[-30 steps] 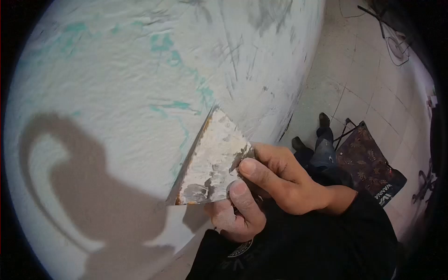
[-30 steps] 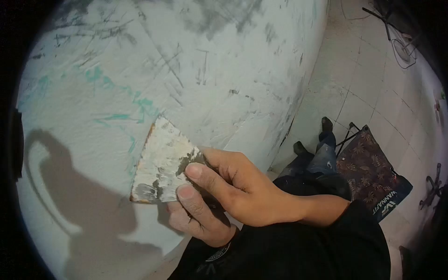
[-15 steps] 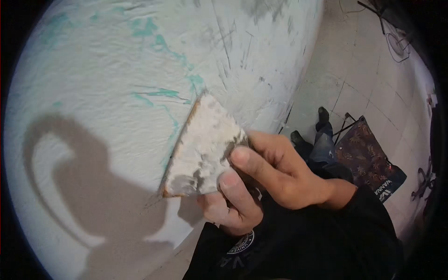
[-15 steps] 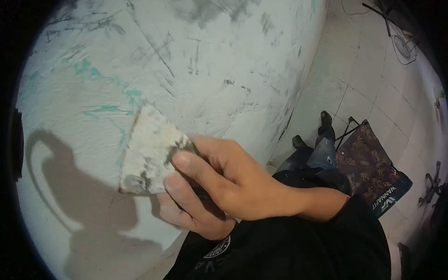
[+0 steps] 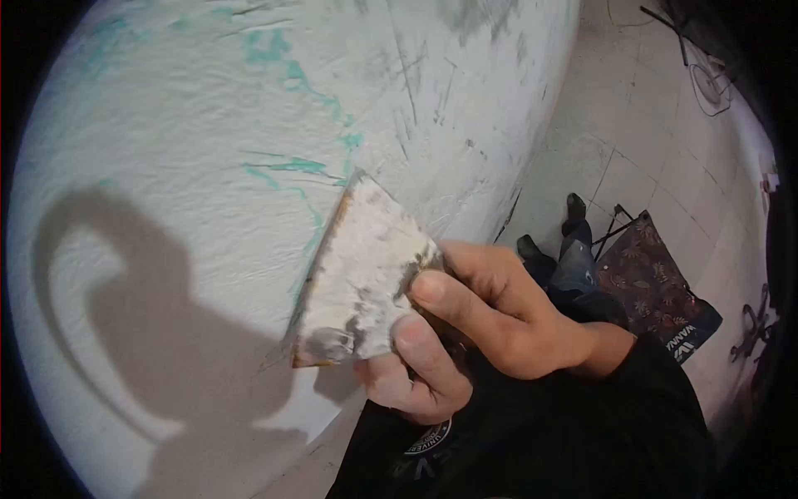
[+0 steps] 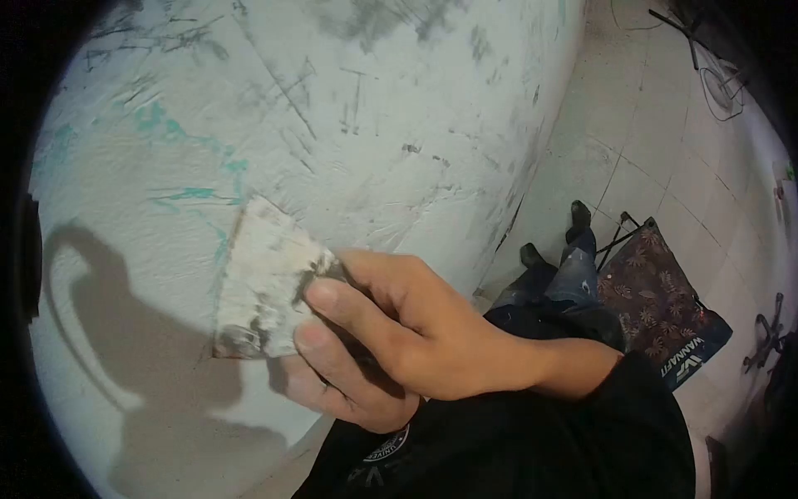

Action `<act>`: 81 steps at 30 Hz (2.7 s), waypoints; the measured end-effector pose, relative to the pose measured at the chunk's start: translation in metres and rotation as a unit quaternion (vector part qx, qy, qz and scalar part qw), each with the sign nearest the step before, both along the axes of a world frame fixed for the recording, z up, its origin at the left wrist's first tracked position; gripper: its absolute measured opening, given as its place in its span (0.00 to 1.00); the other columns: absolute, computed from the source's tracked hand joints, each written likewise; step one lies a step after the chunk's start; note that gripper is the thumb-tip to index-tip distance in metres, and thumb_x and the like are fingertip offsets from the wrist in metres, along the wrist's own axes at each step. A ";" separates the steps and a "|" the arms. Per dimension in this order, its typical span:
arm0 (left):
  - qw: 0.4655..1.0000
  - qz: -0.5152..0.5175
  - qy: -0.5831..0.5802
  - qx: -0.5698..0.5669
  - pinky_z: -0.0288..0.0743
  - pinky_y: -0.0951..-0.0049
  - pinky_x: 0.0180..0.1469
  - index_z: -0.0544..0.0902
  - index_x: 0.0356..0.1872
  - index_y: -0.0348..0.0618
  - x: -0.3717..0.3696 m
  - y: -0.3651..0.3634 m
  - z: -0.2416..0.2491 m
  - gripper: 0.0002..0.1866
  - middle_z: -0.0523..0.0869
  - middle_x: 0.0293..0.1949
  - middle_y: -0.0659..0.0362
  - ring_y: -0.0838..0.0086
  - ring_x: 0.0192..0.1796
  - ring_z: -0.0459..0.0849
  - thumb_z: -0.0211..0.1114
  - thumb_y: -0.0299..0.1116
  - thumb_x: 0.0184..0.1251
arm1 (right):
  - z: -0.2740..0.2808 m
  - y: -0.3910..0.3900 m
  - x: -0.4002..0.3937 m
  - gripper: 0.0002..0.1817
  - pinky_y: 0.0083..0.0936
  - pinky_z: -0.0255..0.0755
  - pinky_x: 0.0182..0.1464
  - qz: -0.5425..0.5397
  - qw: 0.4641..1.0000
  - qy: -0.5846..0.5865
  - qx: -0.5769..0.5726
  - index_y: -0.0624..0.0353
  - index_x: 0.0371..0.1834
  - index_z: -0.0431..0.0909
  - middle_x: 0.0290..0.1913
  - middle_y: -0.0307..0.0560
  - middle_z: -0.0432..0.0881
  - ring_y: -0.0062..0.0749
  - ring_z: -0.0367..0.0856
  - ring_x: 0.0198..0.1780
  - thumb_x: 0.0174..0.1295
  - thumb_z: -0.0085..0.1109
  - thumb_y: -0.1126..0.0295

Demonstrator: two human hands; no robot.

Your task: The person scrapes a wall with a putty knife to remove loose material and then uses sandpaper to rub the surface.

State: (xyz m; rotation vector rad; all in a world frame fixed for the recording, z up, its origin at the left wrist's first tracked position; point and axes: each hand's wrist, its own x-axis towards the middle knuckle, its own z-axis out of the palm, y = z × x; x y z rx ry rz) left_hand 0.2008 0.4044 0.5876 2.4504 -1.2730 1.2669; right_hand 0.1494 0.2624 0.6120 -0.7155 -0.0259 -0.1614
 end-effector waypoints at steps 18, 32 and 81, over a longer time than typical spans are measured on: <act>0.994 0.076 0.000 0.080 0.82 0.68 0.38 0.73 0.55 0.24 0.000 -0.005 0.001 0.20 0.75 0.49 0.45 0.59 0.43 0.81 0.65 0.28 0.69 | -0.007 0.002 0.017 0.18 0.16 0.71 0.42 -0.033 0.998 -0.030 -0.036 0.68 0.51 0.76 0.40 0.38 0.82 0.13 0.75 0.41 0.78 0.44 0.62; 0.989 -0.071 0.099 -0.089 0.81 0.65 0.36 0.68 0.51 0.22 0.010 -0.011 -0.006 0.15 0.77 0.42 0.43 0.56 0.38 0.84 0.58 0.23 0.71 | -0.004 0.003 0.024 0.19 0.11 0.60 0.28 -0.091 0.995 -0.027 -0.033 0.66 0.49 0.77 0.29 0.30 0.76 0.07 0.66 0.29 0.77 0.46 0.59; 0.991 -0.018 0.054 -0.119 0.84 0.70 0.40 0.73 0.53 0.24 -0.002 -0.031 0.001 0.19 0.76 0.44 0.47 0.60 0.43 0.82 0.67 0.27 0.67 | 0.009 -0.022 0.021 0.17 0.16 0.71 0.41 0.038 0.996 0.033 -0.079 0.69 0.49 0.77 0.38 0.37 0.83 0.14 0.75 0.41 0.77 0.46 0.64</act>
